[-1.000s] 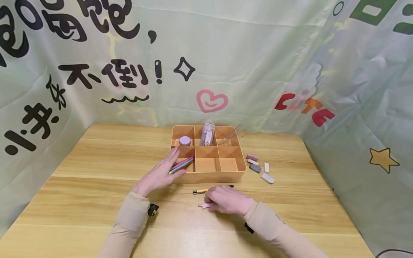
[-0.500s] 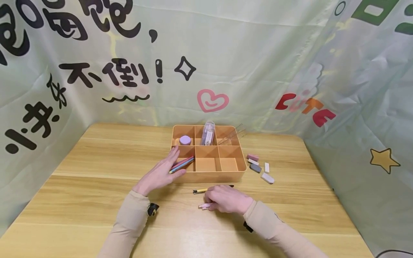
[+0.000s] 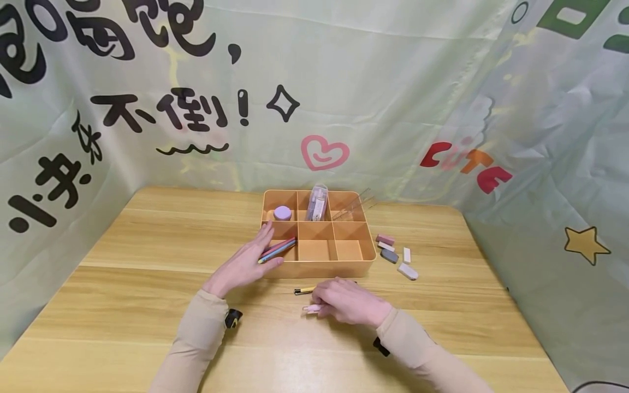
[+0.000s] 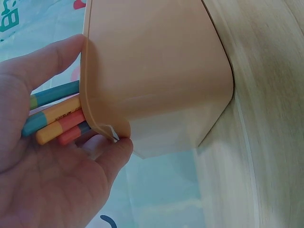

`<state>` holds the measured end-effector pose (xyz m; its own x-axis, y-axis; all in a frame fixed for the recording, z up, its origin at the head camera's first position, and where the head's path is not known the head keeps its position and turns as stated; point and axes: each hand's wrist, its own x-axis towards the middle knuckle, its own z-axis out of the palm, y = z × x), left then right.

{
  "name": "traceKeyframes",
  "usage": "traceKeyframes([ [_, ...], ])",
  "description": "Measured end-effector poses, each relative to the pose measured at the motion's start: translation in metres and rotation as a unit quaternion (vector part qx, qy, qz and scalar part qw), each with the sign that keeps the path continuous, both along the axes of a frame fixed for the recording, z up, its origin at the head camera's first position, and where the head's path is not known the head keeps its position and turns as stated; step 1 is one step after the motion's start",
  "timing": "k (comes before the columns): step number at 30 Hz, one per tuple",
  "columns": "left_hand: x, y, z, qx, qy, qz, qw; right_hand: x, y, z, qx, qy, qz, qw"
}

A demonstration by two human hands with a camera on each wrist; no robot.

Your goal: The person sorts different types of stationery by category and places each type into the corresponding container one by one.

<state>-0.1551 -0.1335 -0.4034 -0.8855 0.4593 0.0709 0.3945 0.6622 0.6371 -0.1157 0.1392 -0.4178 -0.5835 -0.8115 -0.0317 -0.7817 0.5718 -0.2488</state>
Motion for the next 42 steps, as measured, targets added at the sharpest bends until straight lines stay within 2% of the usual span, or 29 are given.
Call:
traceKeyframes([
  [5, 0.000, 0.001, 0.000, 0.006, -0.001, -0.001, 1.0000, 0.003, 0.005, 0.005, -0.026, 0.013, 0.002, 0.9996],
  [12, 0.000, 0.000, 0.000, 0.005, -0.001, -0.001, 1.0000, 0.008, 0.013, 0.016, -0.058, 0.067, 0.001, 0.9961],
  [22, 0.000, 0.000, 0.000, 0.007, -0.003, -0.001, 1.0000, 0.012, 0.019, 0.034, -0.136, 0.089, 0.005, 0.9867],
  [31, 0.001, 0.000, 0.000, 0.008, -0.004, -0.002, 1.0000, 0.012, 0.024, 0.049, -0.219, 0.100, 0.022, 0.9703],
  [39, 0.000, 0.000, 0.000, 0.004, -0.008, -0.002, 1.0000, 0.011, 0.031, 0.066, -0.257, 0.133, 0.031, 0.9568],
  [42, 0.000, 0.000, 0.000, 0.005, -0.007, -0.003, 1.0000, 0.010, 0.032, 0.075, -0.279, 0.164, 0.032, 0.9458],
])
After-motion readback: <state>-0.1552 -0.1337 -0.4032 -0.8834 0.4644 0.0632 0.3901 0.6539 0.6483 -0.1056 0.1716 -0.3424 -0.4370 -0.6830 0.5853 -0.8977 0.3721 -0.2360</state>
